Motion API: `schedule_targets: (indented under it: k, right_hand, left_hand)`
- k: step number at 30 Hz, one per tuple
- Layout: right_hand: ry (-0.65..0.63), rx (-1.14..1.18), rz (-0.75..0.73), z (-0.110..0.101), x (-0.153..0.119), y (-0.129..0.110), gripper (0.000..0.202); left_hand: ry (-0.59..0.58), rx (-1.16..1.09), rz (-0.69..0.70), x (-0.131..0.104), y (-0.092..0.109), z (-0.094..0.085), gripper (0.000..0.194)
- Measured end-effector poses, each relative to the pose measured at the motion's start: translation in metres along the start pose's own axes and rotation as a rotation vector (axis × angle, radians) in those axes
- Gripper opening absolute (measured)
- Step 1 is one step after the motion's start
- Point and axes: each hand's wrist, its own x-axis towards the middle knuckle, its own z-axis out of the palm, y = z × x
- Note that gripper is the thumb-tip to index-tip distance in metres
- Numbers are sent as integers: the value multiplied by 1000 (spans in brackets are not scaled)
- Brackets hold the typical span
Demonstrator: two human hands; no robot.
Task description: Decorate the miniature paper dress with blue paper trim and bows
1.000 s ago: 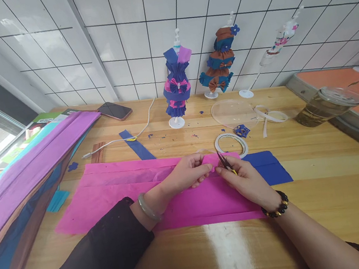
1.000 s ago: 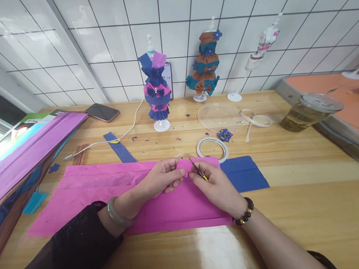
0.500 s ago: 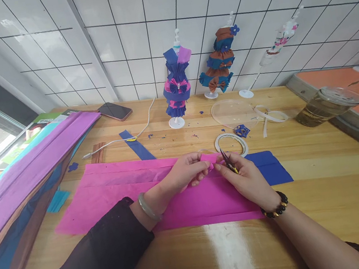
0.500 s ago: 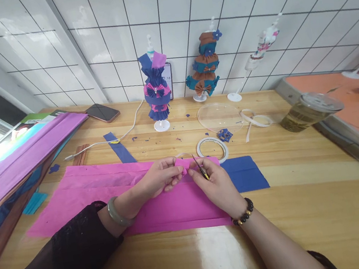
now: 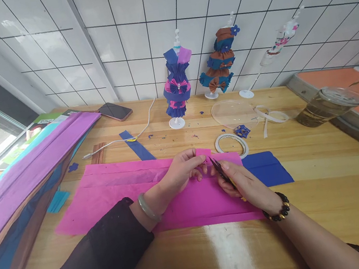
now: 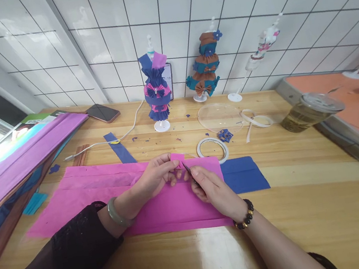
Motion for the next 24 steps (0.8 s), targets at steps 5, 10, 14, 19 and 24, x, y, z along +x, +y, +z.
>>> schedule_targets:
  k: [5,10,14,19,24]
  right_hand:
    - [-9,32,24,1,1,0,38]
    - [-8,26,28,1,2,0,37]
    - [13,4,17,1,2,-1,37]
    - [55,-69,-40,4,2,-2,35]
    - [46,-64,-14,4,2,-1,37]
  left_hand:
    - [6,-18,21,0,-1,-1,23]
    - [-31,28,46,1,-2,-2,23]
    - [-39,105,63,0,-3,-2,24]
    - [-20,169,83,-1,-3,0,26]
    - [-28,228,88,-2,-1,2,26]
